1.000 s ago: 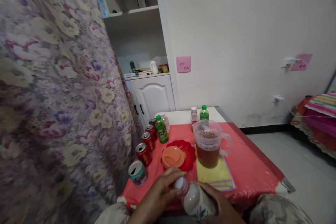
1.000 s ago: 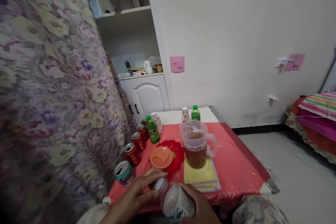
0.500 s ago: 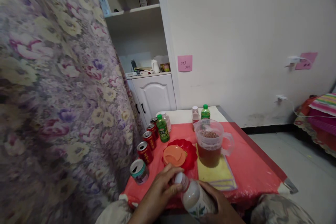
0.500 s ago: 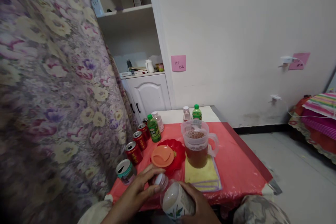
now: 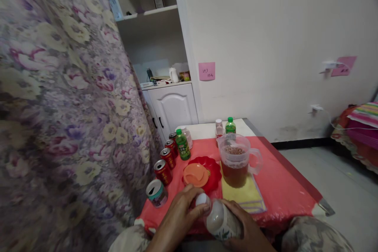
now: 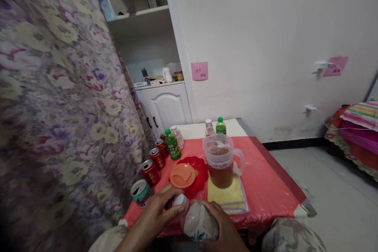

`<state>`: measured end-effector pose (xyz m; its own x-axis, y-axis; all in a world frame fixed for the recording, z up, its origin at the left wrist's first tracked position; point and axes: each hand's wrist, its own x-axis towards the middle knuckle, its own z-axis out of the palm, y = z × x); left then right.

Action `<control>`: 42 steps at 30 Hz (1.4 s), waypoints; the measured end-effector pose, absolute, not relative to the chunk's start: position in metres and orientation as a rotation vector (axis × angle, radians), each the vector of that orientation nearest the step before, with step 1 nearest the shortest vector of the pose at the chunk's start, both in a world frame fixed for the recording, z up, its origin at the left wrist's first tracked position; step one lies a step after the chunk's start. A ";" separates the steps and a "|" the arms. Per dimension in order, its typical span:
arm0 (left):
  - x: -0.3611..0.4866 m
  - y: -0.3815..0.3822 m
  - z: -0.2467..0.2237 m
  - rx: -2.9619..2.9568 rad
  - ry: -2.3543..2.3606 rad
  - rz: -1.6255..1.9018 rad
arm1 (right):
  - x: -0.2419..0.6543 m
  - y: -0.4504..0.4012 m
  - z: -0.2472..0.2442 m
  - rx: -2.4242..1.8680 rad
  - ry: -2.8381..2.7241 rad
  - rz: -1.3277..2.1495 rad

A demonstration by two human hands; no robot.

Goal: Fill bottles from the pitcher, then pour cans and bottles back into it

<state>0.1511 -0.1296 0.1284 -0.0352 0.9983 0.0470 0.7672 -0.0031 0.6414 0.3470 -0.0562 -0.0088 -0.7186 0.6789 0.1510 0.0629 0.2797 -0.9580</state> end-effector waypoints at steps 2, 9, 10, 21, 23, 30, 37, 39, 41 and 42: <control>0.153 -0.130 0.131 1.831 1.872 0.700 | 0.346 -0.057 -0.007 -0.648 -2.004 1.459; 0.150 -0.132 0.139 1.841 1.818 0.709 | 0.346 -0.060 -0.007 -0.627 -1.843 1.683; 0.150 -0.132 0.140 1.838 1.794 0.715 | 0.346 -0.060 -0.008 -0.612 -1.814 1.728; 0.142 -0.132 0.151 1.822 1.662 0.648 | 0.344 -0.059 -0.015 -0.493 -1.622 1.950; 0.138 -0.131 0.150 1.831 1.604 0.654 | 0.344 -0.061 -0.010 -0.452 -1.523 2.038; 0.129 -0.134 0.151 1.812 1.448 0.663 | 0.341 -0.062 -0.005 -0.415 -1.477 2.111; 0.138 -0.142 0.154 1.728 1.562 0.700 | 0.338 -0.060 -0.012 -0.395 -1.536 2.056; 0.140 -0.141 0.151 1.734 1.577 0.724 | 0.338 -0.061 -0.011 -0.387 -1.526 2.083; 0.141 -0.139 0.148 1.747 1.606 0.754 | 0.339 -0.061 -0.010 -0.380 -1.496 2.106; 0.141 -0.138 0.147 1.755 1.624 0.771 | 0.339 -0.061 -0.010 -0.382 -1.490 2.107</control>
